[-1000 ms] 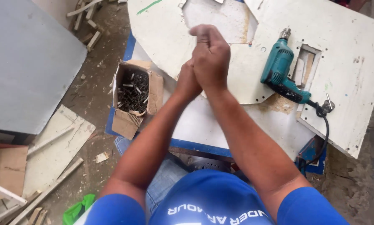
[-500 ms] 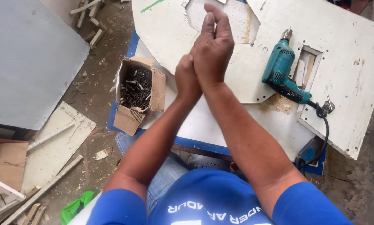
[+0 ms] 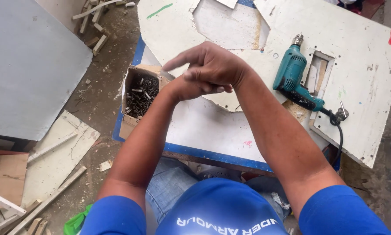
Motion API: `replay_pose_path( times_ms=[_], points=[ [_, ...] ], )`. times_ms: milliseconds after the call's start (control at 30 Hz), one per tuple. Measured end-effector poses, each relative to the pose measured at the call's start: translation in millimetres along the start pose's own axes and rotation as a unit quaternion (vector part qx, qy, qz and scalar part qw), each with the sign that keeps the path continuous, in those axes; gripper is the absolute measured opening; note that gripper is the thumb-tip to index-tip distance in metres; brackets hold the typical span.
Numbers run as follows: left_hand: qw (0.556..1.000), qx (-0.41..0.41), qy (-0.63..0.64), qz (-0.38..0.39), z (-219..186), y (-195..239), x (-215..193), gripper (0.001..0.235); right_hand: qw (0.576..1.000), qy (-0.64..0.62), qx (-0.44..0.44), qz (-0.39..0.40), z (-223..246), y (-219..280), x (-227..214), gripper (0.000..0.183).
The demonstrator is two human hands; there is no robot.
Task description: Assembling components by fastening screws into a board using a power drill and a screwdriver.
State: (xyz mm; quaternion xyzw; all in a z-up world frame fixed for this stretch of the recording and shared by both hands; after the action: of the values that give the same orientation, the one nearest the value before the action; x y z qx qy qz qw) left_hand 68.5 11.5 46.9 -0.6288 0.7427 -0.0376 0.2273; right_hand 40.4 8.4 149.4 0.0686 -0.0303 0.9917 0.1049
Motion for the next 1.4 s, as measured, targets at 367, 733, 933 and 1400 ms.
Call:
replay_pose_path(
  times_ms=[367, 733, 933, 1400],
  points=[
    [0.920, -0.165, -0.273, -0.227, 9, 25, -13, 0.019, 0.720, 0.076, -0.264, -0.637, 12, 57, -36, 0.024],
    [0.985, -0.031, 0.028, -0.166, -26, -7, -22, 0.027, 0.989, -0.138, -0.027, -0.054, -19, 7, -41, 0.073],
    [0.962, -0.063, -0.266, -0.029, 62, 2, 18, 0.015, 0.830, 0.031, -0.247, -0.498, -14, 47, -55, 0.029],
    [0.948, -0.257, -0.174, -0.078, -19, 26, -1, 0.035, 0.996, -0.068, -0.047, -0.037, -3, 27, -32, 0.063]
  ],
)
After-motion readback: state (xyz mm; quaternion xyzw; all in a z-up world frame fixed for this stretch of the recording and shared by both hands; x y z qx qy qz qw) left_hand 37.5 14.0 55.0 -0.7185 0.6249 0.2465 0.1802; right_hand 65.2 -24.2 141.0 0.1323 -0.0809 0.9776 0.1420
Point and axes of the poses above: each hand's wrist, its own y-axis away from the middle knuckle, its own x-axis out of the palm, z = x × y, the point moved 9 cm from there along -y, towards the middle knuckle, and after that the axes turned 15 degrees about -y, right-handed, at the moved point
